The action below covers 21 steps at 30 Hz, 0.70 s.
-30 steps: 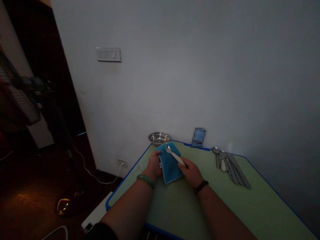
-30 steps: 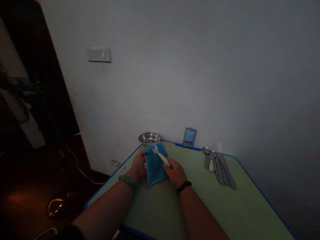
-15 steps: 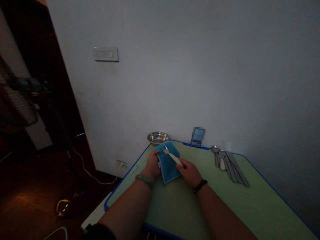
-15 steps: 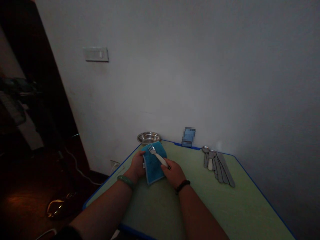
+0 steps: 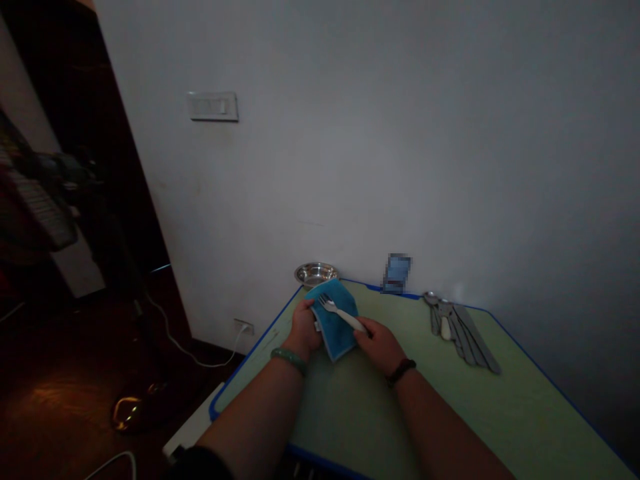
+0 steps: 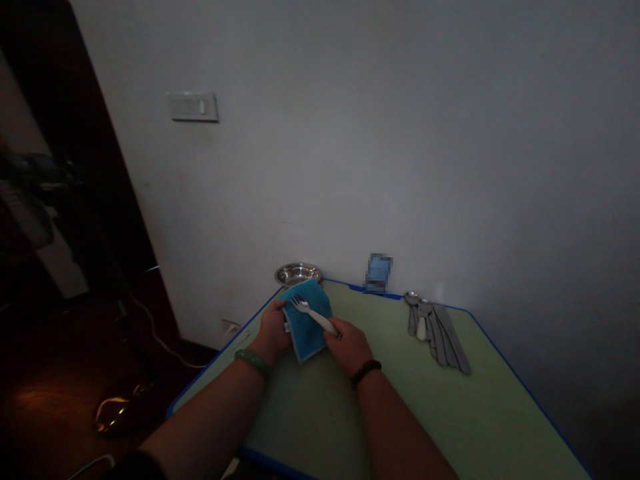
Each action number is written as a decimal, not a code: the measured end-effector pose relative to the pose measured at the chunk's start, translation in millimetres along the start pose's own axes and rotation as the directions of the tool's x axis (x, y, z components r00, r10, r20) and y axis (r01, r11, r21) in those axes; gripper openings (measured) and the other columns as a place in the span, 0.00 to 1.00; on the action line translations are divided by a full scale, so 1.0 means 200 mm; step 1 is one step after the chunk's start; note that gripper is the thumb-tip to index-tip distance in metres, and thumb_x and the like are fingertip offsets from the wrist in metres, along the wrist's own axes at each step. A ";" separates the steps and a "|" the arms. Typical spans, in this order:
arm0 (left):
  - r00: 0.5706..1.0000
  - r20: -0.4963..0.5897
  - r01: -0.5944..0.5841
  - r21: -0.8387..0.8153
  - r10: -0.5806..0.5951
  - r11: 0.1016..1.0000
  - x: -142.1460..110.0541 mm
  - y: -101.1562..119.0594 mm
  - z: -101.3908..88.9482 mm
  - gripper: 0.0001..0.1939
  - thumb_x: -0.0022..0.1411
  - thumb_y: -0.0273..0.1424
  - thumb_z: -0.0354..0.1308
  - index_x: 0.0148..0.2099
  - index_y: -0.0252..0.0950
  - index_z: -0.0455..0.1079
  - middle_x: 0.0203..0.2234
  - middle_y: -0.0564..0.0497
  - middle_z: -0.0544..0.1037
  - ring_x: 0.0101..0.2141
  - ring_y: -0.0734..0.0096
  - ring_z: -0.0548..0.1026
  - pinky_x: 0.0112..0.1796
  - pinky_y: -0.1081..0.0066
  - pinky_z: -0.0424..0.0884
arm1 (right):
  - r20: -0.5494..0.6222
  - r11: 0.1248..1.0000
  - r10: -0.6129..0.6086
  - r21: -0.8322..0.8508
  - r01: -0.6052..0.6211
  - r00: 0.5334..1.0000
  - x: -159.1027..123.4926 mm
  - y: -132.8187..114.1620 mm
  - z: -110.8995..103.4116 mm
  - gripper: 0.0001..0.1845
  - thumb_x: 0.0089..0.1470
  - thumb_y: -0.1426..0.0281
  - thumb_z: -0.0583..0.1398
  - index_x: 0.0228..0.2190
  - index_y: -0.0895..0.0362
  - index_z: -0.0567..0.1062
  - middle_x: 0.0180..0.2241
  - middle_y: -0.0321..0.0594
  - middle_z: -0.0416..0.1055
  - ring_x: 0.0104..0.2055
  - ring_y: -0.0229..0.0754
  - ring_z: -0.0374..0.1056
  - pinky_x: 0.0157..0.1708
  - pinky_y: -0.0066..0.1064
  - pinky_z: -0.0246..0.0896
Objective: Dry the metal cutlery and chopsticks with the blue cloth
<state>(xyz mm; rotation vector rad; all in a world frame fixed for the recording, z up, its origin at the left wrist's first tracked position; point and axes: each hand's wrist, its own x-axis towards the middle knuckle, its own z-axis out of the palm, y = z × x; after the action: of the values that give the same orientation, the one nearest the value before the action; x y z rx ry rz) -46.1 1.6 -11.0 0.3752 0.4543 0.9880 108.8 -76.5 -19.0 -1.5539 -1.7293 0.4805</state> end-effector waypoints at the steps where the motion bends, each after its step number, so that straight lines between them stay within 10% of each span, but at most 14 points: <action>1: 1.000 -0.006 -0.004 0.002 0.004 1.000 0.00 0.00 0.00 0.23 0.50 0.36 0.45 0.41 0.24 0.68 0.26 0.39 0.77 0.36 0.51 0.75 0.44 0.52 0.65 | -0.019 0.998 0.009 -0.059 -0.010 1.000 0.00 0.00 0.00 0.19 0.50 0.64 0.53 0.44 0.52 0.72 0.40 0.38 0.73 0.39 0.41 0.67 0.40 0.30 0.59; 9: 1.000 -0.009 -0.010 0.005 0.010 1.000 -0.01 -0.01 0.02 0.21 0.50 0.35 0.45 0.41 0.26 0.69 0.23 0.42 0.77 0.33 0.53 0.76 0.43 0.53 0.66 | -0.022 0.835 0.087 -0.544 -0.085 0.996 0.01 -0.03 -0.07 0.19 0.52 0.62 0.50 0.45 0.46 0.69 0.41 0.37 0.73 0.43 0.42 0.66 0.41 0.32 0.54; 21: 0.995 -0.084 -0.041 0.091 0.049 0.995 -0.03 0.00 0.03 0.17 0.53 0.34 0.44 0.35 0.27 0.69 0.20 0.43 0.76 0.24 0.56 0.76 0.38 0.53 0.69 | -0.083 0.790 0.092 -0.601 -0.123 0.992 -0.08 0.03 -0.11 0.15 0.52 0.63 0.51 0.41 0.47 0.70 0.36 0.38 0.74 0.42 0.45 0.63 0.42 0.40 0.44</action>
<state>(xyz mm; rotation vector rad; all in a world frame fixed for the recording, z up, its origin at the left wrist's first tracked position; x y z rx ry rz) -45.9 -3.8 -5.0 0.4253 0.5716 1.0331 129.2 -94.8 -13.2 -2.0967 -1.8642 -0.0907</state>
